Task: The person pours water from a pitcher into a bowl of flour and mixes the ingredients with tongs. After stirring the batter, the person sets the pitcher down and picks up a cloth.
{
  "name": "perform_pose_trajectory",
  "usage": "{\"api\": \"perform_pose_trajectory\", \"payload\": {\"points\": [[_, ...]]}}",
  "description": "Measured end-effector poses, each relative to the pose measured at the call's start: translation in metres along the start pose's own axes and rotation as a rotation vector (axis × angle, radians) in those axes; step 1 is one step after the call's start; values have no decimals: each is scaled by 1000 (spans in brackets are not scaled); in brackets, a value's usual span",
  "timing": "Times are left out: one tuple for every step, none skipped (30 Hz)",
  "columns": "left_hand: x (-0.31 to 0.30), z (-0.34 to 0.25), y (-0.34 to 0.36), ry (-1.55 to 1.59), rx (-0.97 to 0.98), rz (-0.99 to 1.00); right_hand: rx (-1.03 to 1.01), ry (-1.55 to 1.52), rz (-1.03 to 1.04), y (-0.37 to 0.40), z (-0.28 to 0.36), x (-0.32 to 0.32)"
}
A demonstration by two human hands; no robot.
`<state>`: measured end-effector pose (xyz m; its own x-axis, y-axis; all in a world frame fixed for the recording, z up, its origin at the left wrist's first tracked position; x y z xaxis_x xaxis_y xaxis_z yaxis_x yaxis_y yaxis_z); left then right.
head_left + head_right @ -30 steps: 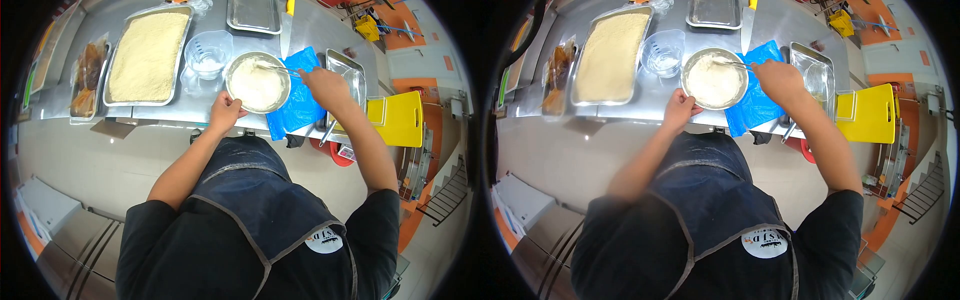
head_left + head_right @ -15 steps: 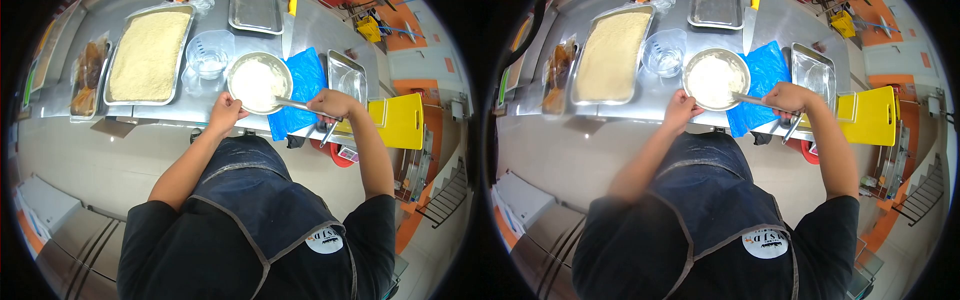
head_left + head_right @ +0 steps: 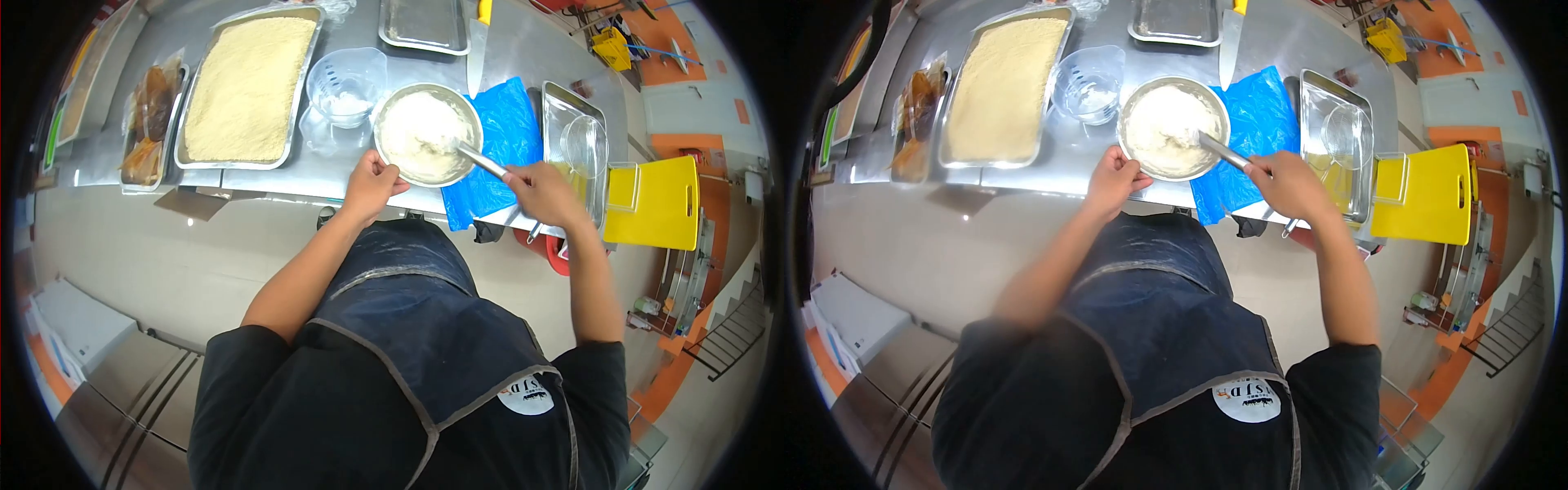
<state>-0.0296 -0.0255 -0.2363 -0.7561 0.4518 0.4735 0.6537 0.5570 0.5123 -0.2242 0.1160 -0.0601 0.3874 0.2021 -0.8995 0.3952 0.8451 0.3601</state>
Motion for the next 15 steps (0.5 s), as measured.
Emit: {"api": "perform_pose_trajectory", "payload": {"points": [[3, -1, 1, -28, -6, 5, -7, 103, 6, 2, 7, -13], [5, -4, 2, -57, -13, 10, -15, 204, 13, -1, 19, -26], [6, -4, 4, -87, -20, 14, -23, 303, 22, -3, 28, -32], [5, -3, 4, -94, -22, 12, -40, 359, 4, -6, 33, -35], [4, -3, 2, -99, -23, 9, -58, 418, -14, -10, 37, -37], [5, -3, 1, -104, -21, 6, -78, 478, -33, -14, 42, -39], [6, -4, 1, -104, -19, 7, -53, 509, -11, -19, 45, -39], [7, -4, 2, -103, -17, 5, -30, 541, 13, -24, 47, -38], [7, -5, 3, -100, -15, 2, -10, 573, 38, -28, 47, -37], [6, -4, 3, -92, -9, 8, -35, 582, 39, -29, 49, -37], [5, -4, 2, -84, -2, 13, -61, 591, 41, -31, 50, -37], [5, -4, 1, -75, 5, 18, -88, 601, 41, -32, 49, -38], [4, -3, 1, -62, -3, 15, -137, 603, 142, -39, 41, -29], [3, -2, 0, -50, -10, 13, -187, 606, 240, -50, 29, -21], [2, -1, -1, -37, -14, 10, -236, 607, 338, -54, 28, -17]]}}
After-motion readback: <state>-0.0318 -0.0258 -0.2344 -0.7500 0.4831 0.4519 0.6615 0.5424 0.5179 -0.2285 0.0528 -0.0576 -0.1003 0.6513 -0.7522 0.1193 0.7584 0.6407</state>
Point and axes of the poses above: each hand's wrist, its own y-axis away from the middle knuckle, its own x-axis out of the palm, z = x × y, the point moved 9 cm from there along -y, towards the middle knuckle, and after that the axes turned 7 degrees about y, right-handed, at the moved point
